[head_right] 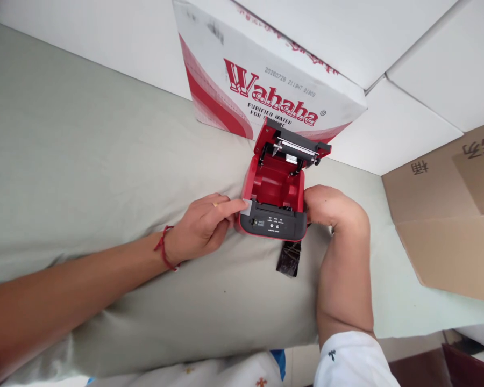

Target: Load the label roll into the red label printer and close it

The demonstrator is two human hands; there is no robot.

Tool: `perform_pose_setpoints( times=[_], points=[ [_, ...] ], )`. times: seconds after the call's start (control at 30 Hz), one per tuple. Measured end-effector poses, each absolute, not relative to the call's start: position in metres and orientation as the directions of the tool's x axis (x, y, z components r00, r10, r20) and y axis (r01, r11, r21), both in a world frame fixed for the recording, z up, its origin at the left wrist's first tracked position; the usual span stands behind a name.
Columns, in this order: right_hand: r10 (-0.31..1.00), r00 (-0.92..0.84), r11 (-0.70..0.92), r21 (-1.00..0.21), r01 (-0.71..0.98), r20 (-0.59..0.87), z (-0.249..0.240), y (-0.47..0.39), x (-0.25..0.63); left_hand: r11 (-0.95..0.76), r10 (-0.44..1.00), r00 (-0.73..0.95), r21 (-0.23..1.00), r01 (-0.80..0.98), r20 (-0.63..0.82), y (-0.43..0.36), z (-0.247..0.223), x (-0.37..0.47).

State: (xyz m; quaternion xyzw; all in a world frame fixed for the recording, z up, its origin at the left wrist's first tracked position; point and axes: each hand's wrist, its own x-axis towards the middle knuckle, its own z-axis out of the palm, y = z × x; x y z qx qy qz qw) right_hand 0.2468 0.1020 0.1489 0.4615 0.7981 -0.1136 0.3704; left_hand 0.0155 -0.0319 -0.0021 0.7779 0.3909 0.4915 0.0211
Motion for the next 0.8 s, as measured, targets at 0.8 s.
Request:
perform_pose_setpoints(
  times=[0.8],
  points=[
    [0.525, -0.457, 0.639, -0.023, 0.769, -0.718, 0.14, 0.107, 0.251, -0.697, 0.628, 0.214, 0.419, 0.582, 0.748, -0.032, -0.004, 0.015]
  ],
)
